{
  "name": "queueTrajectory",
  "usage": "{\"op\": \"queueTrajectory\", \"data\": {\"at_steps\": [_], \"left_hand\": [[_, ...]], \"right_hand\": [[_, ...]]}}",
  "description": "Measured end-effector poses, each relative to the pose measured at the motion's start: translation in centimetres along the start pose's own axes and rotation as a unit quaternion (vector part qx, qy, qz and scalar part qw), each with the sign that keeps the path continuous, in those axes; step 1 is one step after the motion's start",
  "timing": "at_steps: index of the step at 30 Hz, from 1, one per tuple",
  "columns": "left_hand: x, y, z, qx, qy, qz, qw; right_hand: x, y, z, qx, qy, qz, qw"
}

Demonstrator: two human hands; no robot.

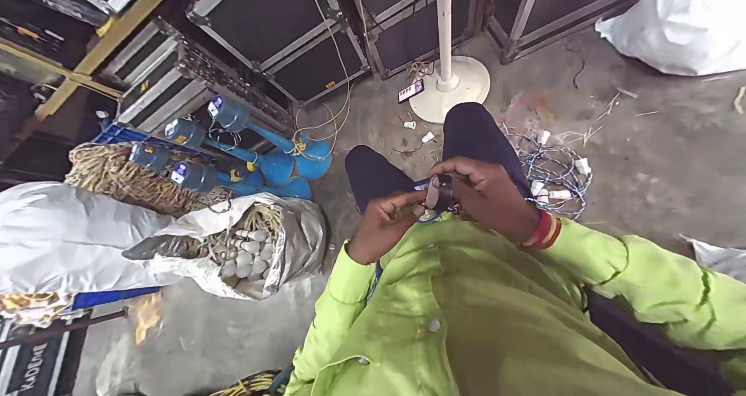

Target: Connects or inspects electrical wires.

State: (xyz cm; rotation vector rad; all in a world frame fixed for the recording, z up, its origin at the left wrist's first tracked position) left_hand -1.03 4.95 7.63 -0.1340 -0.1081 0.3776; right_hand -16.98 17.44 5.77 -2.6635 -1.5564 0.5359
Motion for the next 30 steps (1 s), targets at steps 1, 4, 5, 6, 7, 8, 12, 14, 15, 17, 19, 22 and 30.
{"op": "queueTrajectory", "data": {"at_steps": [1, 4, 5, 6, 7, 8, 12, 14, 15, 17, 19, 22, 30], "left_hand": [[0.0, 0.1, 0.1, -0.027, 0.013, 0.013, 0.999], [-0.1, 0.3, 0.4, -0.133, 0.058, 0.061, 0.987], [-0.1, 0.4, 0.4, -0.158, 0.074, 0.080, 0.981], [-0.1, 0.5, 0.5, -0.182, 0.094, 0.098, 0.974], [0.0, 0.7, 0.6, -0.213, 0.121, 0.116, 0.963], [0.1, 0.9, 0.8, -0.250, 0.155, 0.133, 0.947], [0.7, 1.9, 0.8, -0.377, 0.309, 0.188, 0.853], [1.0, 2.1, 0.3, -0.402, 0.369, 0.199, 0.814], [1.2, 2.1, 0.1, -0.406, 0.393, 0.200, 0.801], [1.4, 2.2, 0.0, -0.400, 0.423, 0.196, 0.789], [1.5, 2.3, 0.0, -0.382, 0.443, 0.189, 0.789], [1.2, 2.4, -0.1, -0.359, 0.437, 0.176, 0.805], [0.4, 2.2, 0.2, -0.343, 0.310, 0.196, 0.865]], "right_hand": [[0.1, 0.0, 0.1, -0.010, 0.013, 0.003, 1.000], [0.1, 0.1, 0.1, -0.005, 0.015, 0.014, 1.000], [0.1, 0.2, 0.1, 0.004, 0.014, 0.013, 1.000], [0.2, 0.4, 0.0, 0.010, 0.017, 0.013, 1.000], [0.2, 0.5, 0.0, 0.012, 0.027, 0.011, 1.000], [0.3, 0.5, -0.1, 0.007, 0.043, 0.007, 0.999], [0.4, 0.6, -0.3, -0.068, 0.129, -0.010, 0.989], [0.4, 0.8, -0.4, -0.069, 0.155, -0.018, 0.985], [0.4, 0.8, -0.5, -0.064, 0.160, -0.025, 0.985], [0.1, 0.9, -0.7, -0.063, 0.179, -0.048, 0.981], [-0.1, 1.2, -0.9, -0.064, 0.198, -0.079, 0.975], [-0.6, 1.3, 0.0, -0.108, 0.239, -0.147, 0.954], [-1.3, 0.5, 1.0, -0.073, 0.256, -0.109, 0.958]]}}
Point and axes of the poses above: each hand's wrist, its own x-axis away from the middle knuckle, its own y-axis out of the palm, z = x × y, the point moved 3 cm from there along -x, towards the middle knuckle, and after that the axes turned 1 degree about -x, right-handed, at the moved point
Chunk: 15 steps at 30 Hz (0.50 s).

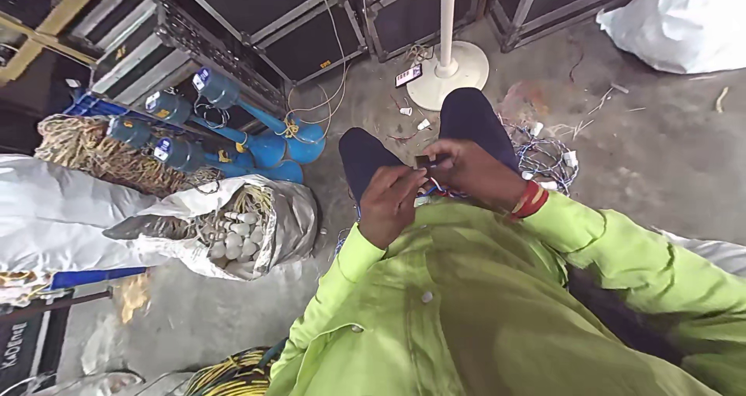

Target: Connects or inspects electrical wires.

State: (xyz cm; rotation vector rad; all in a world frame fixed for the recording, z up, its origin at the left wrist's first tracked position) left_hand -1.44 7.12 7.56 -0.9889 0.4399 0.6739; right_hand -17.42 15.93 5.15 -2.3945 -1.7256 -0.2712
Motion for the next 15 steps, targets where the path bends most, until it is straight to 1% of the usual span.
{"op": "queueTrajectory", "data": {"at_steps": [2, 4, 6, 7, 9, 11, 12, 15], "left_hand": [[-0.1, -0.5, -0.5, 0.003, -0.006, 0.017, 1.000], [-0.2, -0.8, -0.8, 0.009, -0.006, 0.023, 1.000], [-0.3, -0.7, -0.6, 0.016, 0.004, 0.022, 1.000], [-0.3, -0.6, -0.4, 0.016, 0.014, 0.024, 0.999], [0.0, -0.6, -0.3, 0.022, 0.016, 0.032, 0.999], [0.2, -0.4, -0.9, 0.059, -0.021, 0.050, 0.997], [0.2, -0.2, -1.2, 0.090, -0.053, 0.058, 0.993], [0.1, 0.2, -0.7, 0.170, -0.152, 0.036, 0.973]], "right_hand": [[0.3, -0.7, -0.2, -0.011, -0.010, 0.036, 0.999], [1.0, -1.0, -0.5, -0.013, -0.085, 0.045, 0.995], [2.0, -0.5, -1.2, 0.001, -0.160, 0.038, 0.986], [2.2, -0.3, -1.6, -0.004, -0.177, 0.024, 0.984], [2.4, 0.4, -1.8, -0.049, -0.160, 0.011, 0.986], [2.3, 0.6, -2.0, -0.104, -0.144, 0.027, 0.984], [2.2, 0.5, -1.8, -0.131, -0.140, 0.039, 0.981], [1.8, 0.5, -1.0, -0.193, -0.172, 0.065, 0.964]]}}
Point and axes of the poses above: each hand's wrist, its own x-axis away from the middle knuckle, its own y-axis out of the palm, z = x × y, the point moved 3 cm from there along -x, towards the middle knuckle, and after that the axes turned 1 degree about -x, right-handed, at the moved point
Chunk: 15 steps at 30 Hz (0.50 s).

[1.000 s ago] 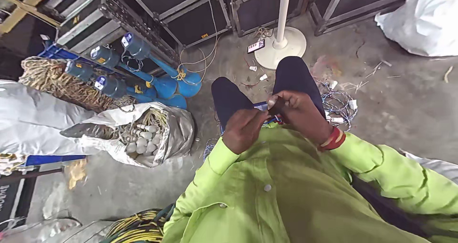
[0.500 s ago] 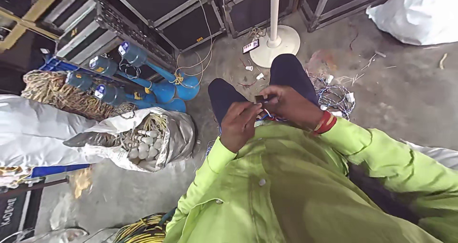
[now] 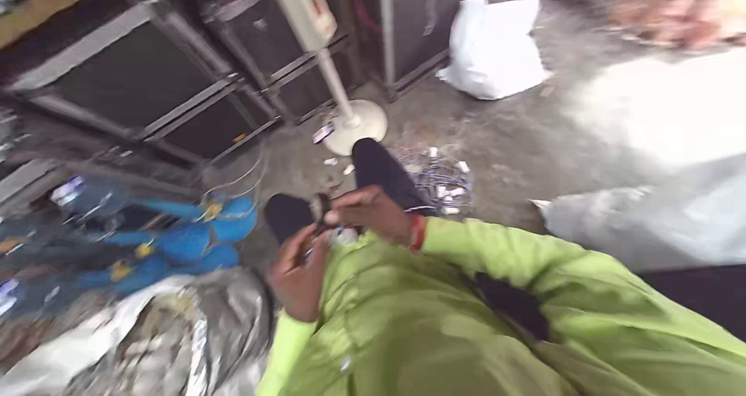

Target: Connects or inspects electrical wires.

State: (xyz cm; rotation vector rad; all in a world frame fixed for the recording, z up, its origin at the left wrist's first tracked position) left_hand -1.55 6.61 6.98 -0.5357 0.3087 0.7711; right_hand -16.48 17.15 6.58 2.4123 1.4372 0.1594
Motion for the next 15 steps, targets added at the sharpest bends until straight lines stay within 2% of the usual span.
{"op": "queueTrajectory", "data": {"at_steps": [4, 7, 10, 12, 15], "left_hand": [[-0.1, 0.8, 1.1, -0.008, -0.064, -0.049, 0.997], [-0.3, 1.1, 1.1, -0.002, -0.046, -0.065, 0.997], [-0.5, 1.1, 0.4, -0.030, 0.007, -0.066, 0.997], [-0.9, 1.3, 0.0, -0.030, 0.033, -0.073, 0.996], [-1.6, 1.6, 0.1, -0.021, 0.010, -0.097, 0.995]], "right_hand": [[0.3, 0.3, 0.1, -0.006, -0.023, -0.007, 1.000], [0.5, 0.5, 0.4, -0.078, 0.062, -0.021, 0.995], [0.5, 0.7, 0.5, -0.153, 0.132, -0.002, 0.979], [0.6, 0.7, 0.4, -0.121, 0.092, 0.008, 0.988], [0.4, -0.1, 0.5, 0.077, -0.067, -0.014, 0.995]]}}
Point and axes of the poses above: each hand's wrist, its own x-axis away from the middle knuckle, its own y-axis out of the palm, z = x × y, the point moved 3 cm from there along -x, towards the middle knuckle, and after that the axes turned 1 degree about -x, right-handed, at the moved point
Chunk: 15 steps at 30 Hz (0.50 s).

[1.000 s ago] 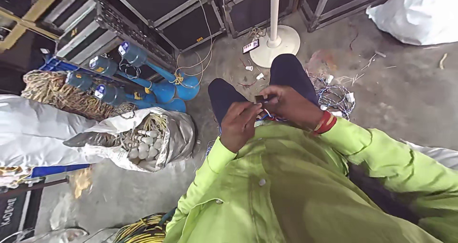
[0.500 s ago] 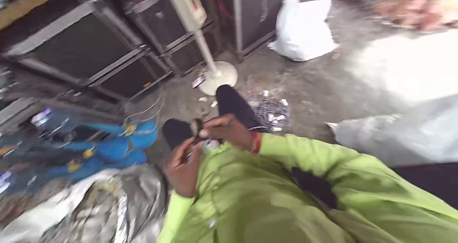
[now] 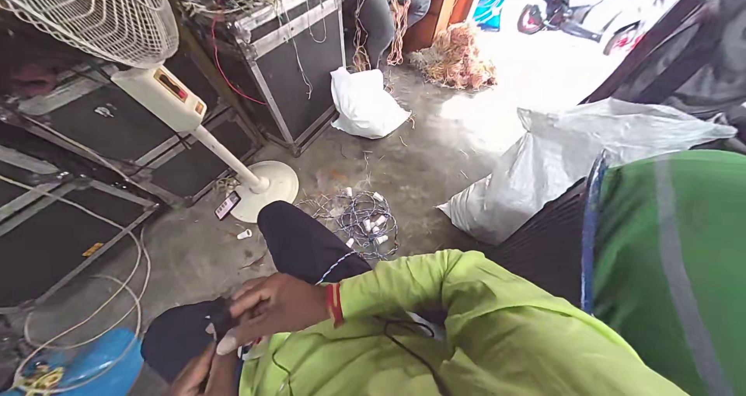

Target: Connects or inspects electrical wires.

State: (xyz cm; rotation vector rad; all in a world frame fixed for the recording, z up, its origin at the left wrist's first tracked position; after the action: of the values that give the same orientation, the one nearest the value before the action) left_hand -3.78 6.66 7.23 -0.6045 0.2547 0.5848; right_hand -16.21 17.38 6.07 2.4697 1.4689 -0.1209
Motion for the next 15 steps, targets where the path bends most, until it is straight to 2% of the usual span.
{"op": "queueTrajectory", "data": {"at_steps": [2, 4, 7, 10, 12, 14, 15], "left_hand": [[-0.6, 0.4, 0.3, 0.001, -0.026, -0.020, 0.999], [-1.2, 1.0, 0.2, -0.037, -0.046, -0.031, 0.998], [-1.9, 1.4, 0.1, -0.142, -0.031, -0.042, 0.989], [-0.5, 2.2, -0.3, -0.203, 0.038, 0.004, 0.979], [-0.2, 2.0, -1.0, -0.199, 0.026, 0.013, 0.980], [-0.7, 1.9, -2.3, -0.171, -0.036, 0.009, 0.985], [-1.0, 1.8, -3.1, -0.156, -0.064, 0.015, 0.986]], "right_hand": [[-0.5, -0.7, 0.0, 0.099, -0.040, -0.010, 0.994], [-1.0, -1.2, -0.2, 0.127, -0.018, 0.005, 0.992], [-1.8, -1.3, -0.5, 0.045, 0.121, 0.063, 0.990], [-1.8, -0.8, 0.3, 0.010, 0.236, 0.108, 0.966], [-2.6, -0.5, 1.5, 0.101, 0.202, 0.108, 0.968], [-4.3, -0.9, 3.0, 0.198, 0.127, 0.089, 0.968], [-5.2, -1.0, 3.3, 0.234, 0.119, 0.077, 0.962]]}}
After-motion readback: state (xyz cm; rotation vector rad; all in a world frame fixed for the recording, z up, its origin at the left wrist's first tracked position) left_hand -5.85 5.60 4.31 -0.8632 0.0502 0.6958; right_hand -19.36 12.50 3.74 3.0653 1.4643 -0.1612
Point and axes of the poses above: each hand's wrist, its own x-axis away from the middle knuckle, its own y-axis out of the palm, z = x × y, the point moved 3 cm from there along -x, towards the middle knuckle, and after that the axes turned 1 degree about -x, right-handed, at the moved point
